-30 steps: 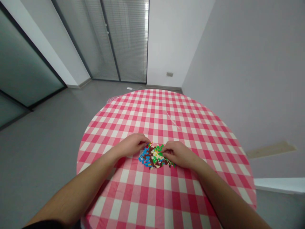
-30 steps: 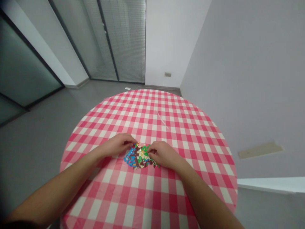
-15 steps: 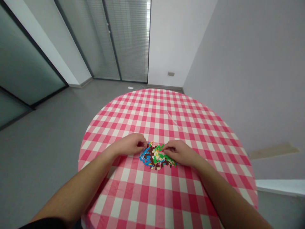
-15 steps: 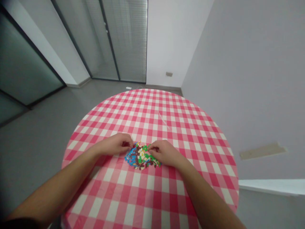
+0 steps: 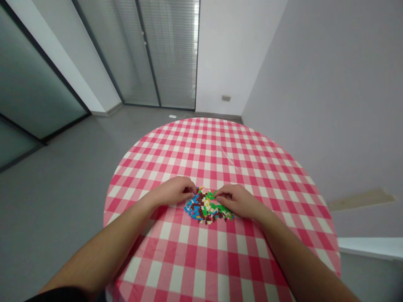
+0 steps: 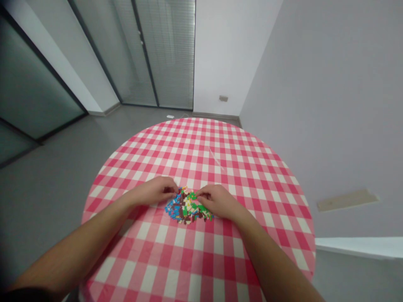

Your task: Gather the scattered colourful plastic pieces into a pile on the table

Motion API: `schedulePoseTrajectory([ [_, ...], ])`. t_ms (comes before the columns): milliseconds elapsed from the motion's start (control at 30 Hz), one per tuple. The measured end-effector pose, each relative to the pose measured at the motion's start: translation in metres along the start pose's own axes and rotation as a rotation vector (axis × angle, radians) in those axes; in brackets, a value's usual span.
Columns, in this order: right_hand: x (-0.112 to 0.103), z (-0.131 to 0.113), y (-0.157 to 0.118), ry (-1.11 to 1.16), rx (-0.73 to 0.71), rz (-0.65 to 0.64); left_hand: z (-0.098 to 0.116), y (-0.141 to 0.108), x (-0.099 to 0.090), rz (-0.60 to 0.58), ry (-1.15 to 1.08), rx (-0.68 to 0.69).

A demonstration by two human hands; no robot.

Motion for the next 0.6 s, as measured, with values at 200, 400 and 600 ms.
schedulePoseTrajectory([
  [200, -0.0009, -0.0012, 0.0002, -0.007, 0.005, 0.003, 0.0018, 0.0007, 0.0034, -0.034, 0.044, 0.041],
  [400, -0.0007, 0.0006, 0.0, -0.009, 0.004, 0.011, -0.0026, 0.0019, 0.0043, -0.029, 0.023, 0.044],
  [600, -0.0012, -0.0007, -0.0011, -0.007, 0.014, 0.008, -0.0042, 0.0028, 0.007, -0.027, 0.039, 0.04],
])
Point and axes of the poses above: each hand's wrist, its own y-axis towards the middle knuckle, its own x-axis out of the palm, z = x × y, the point moved 8 cm from there along y, towards the middle knuckle, and after that the axes turned 5 degrees about -x, right-handed, at the moved point
